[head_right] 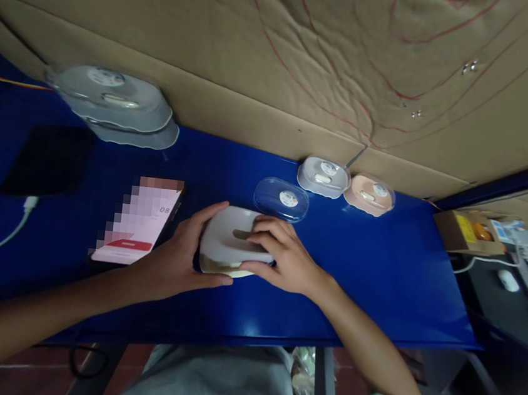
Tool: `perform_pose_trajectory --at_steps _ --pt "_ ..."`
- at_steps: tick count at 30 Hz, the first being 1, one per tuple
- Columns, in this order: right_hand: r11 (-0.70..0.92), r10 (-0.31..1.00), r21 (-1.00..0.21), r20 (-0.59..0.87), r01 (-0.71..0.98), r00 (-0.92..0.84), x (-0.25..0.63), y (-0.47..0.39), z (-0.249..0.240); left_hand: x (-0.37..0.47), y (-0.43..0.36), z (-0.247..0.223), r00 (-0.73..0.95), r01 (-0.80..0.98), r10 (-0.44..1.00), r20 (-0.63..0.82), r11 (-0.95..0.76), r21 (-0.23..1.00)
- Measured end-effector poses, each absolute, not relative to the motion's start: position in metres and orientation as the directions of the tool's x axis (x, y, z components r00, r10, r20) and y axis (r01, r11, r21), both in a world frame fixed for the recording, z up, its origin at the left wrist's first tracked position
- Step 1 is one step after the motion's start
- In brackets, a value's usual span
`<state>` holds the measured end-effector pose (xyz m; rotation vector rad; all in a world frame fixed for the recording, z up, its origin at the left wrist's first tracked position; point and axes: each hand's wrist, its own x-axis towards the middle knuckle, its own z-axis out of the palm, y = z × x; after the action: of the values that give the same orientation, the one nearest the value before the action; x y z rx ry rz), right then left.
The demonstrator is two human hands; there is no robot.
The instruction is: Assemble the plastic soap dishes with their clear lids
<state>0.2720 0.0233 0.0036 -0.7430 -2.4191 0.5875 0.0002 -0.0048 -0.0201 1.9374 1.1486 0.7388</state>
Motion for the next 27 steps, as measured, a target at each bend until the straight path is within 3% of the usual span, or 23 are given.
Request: perform_pose_trajectory --at_steps 4,7,10,12,16,20,24,27 --pt "0.536 0.797 -0.766 0.322 0.353 -0.512 0.285 0.033 0.005 0.001 -0.003 -0.018 0.44 0.572 0.895 0.074 -0.343 0.745" --pt "0.206 0.948 -0.945 0.129 0.252 -0.292 0.288 0.037 0.007 0.002 -0.005 -0.011 0.435 0.534 0.9 0.024 -0.279 0.798" --pt "-0.094 0.974 -0.995 -0.097 0.028 -0.206 0.286 0.041 0.009 0.004 -0.008 -0.002 0.347 0.389 0.938 0.002 -0.146 0.91" --pt "-0.138 0.969 -0.99 -0.131 -0.016 -0.207 0.284 0.042 0.009 0.005 -0.006 0.005 0.294 0.245 0.951 -0.099 0.025 0.969" --pt "0.08 0.984 -0.988 0.057 0.13 -0.169 0.282 0.033 0.005 0.005 0.002 0.014 0.302 -0.092 0.864 -0.404 0.448 0.889" --pt "0.479 0.87 -0.774 0.356 0.414 -0.341 0.28 0.017 0.007 0.005 0.006 0.012 0.283 -0.325 0.843 -0.458 0.533 0.781" --pt "0.73 0.667 -0.484 0.346 0.483 -0.66 0.274 0.012 0.011 0.006 0.004 0.01 0.334 -0.451 0.825 -0.456 0.564 0.691" --pt "0.795 0.587 -0.385 0.286 0.47 -0.758 0.271 0.014 0.01 0.008 0.005 0.011 0.355 -0.515 0.812 -0.463 0.583 0.628"
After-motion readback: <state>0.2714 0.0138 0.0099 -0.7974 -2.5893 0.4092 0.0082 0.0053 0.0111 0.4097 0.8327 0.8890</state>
